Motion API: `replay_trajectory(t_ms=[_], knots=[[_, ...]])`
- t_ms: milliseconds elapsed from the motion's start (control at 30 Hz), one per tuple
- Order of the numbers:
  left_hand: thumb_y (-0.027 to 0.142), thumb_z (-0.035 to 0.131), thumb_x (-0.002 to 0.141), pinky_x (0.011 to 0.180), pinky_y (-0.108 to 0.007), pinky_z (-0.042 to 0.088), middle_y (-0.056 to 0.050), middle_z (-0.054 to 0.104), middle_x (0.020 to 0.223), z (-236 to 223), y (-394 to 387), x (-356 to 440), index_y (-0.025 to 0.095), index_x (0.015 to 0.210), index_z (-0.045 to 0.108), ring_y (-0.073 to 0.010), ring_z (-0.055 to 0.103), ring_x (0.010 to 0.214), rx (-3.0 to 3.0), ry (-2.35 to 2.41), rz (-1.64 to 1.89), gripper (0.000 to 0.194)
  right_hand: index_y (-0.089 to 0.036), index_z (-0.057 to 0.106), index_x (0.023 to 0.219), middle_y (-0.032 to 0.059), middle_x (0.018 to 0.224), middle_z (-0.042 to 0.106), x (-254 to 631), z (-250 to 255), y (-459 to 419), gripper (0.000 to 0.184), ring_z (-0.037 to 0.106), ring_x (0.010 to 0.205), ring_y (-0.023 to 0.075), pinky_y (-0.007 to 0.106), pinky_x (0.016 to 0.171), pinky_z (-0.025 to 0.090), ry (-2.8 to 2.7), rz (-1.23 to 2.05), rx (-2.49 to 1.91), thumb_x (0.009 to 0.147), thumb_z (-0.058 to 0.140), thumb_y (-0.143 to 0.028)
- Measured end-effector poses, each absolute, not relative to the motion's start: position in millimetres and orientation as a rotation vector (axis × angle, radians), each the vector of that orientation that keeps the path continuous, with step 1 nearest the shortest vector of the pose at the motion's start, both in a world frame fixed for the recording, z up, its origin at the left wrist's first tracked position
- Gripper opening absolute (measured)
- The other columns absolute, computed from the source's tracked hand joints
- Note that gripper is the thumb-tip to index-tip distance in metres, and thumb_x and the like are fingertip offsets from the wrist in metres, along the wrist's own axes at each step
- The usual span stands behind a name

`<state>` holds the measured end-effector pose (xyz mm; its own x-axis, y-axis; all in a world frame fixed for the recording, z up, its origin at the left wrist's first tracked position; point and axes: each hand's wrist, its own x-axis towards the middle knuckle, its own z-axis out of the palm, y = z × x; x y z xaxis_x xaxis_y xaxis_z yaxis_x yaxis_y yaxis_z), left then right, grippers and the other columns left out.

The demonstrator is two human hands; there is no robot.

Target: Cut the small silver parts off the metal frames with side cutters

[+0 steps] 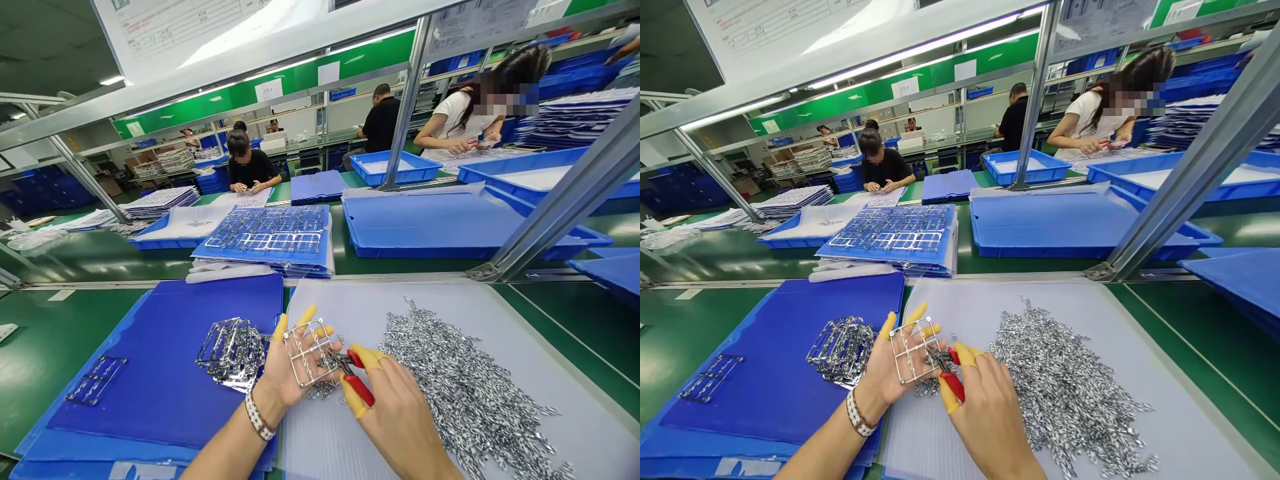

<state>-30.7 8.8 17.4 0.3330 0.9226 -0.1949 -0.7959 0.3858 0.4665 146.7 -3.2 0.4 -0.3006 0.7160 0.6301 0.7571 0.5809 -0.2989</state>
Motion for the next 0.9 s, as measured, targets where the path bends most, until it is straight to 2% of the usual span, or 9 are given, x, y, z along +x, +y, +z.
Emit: replay_trajectory(t_ms=[100, 167, 300, 467, 767, 900], knots=[[0.048, 0.042, 0.088, 0.072, -0.036, 0.049, -0.011, 0.066, 0.110, 11.7, 9.7, -25.2, 0.023, 0.134, 0.047, -0.0234, 0.064, 0.088, 0.295, 0.567, 1.213, 0.052, -0.019, 0.055, 0.112, 0.0075, 0.088, 0.065, 134.3, 10.1, -1.6, 0.032, 0.060, 0.079, 0.0242, 0.038, 0.068, 0.045, -2.210, -0.086, -1.269, 0.082, 0.055, -0.030], [0.044, 0.044, 0.089, 0.078, -0.034, 0.048, -0.012, 0.066, 0.109, 8.9, 8.5, -21.1, 0.019, 0.132, 0.050, -0.0212, 0.064, 0.089, 0.306, 0.608, 1.254, 0.050, -0.021, 0.058, 0.106, 0.0060, 0.082, 0.064, 125.1, 13.8, 0.2, 0.027, 0.059, 0.074, 0.0239, 0.037, 0.065, 0.044, -2.295, -0.068, -1.348, 0.080, 0.058, -0.030], [0.044, 0.043, 0.089, 0.090, -0.038, 0.044, -0.012, 0.066, 0.111, 6.1, 5.8, -16.2, 0.017, 0.130, 0.053, -0.0247, 0.062, 0.099, 0.362, 0.649, 1.270, 0.050, -0.021, 0.060, 0.105, 0.0056, 0.082, 0.065, 116.5, 17.6, 3.5, 0.028, 0.060, 0.075, 0.0246, 0.037, 0.065, 0.044, -2.361, 0.008, -1.433, 0.080, 0.060, -0.033], [0.046, 0.047, 0.087, 0.094, -0.041, 0.041, -0.011, 0.065, 0.114, 0.8, 4.9, -15.4, 0.019, 0.129, 0.054, -0.0262, 0.059, 0.104, 0.432, 0.698, 1.263, 0.051, -0.022, 0.059, 0.110, 0.0056, 0.088, 0.067, 119.2, 20.7, 3.5, 0.033, 0.062, 0.080, 0.0250, 0.038, 0.067, 0.044, -2.393, 0.120, -1.451, 0.079, 0.061, -0.034], [0.050, 0.046, 0.088, 0.083, -0.032, 0.045, -0.010, 0.065, 0.116, -7.4, 2.1, -15.2, 0.020, 0.127, 0.056, -0.0223, 0.059, 0.101, 0.499, 0.799, 1.246, 0.050, -0.021, 0.063, 0.099, 0.0060, 0.078, 0.065, 120.2, 25.2, -2.0, 0.024, 0.061, 0.072, 0.0239, 0.036, 0.065, 0.042, -2.423, -0.135, -1.513, 0.078, 0.064, -0.032], [0.053, 0.043, 0.088, 0.075, -0.030, 0.046, -0.011, 0.065, 0.115, -3.1, 1.0, -15.2, 0.017, 0.121, 0.060, -0.0216, 0.060, 0.096, 0.440, 0.739, 1.177, 0.052, -0.022, 0.063, 0.103, 0.0065, 0.084, 0.067, 132.8, 28.0, 1.4, 0.027, 0.061, 0.080, 0.0256, 0.037, 0.068, 0.041, -2.422, -0.096, -1.565, 0.079, 0.062, -0.035]])
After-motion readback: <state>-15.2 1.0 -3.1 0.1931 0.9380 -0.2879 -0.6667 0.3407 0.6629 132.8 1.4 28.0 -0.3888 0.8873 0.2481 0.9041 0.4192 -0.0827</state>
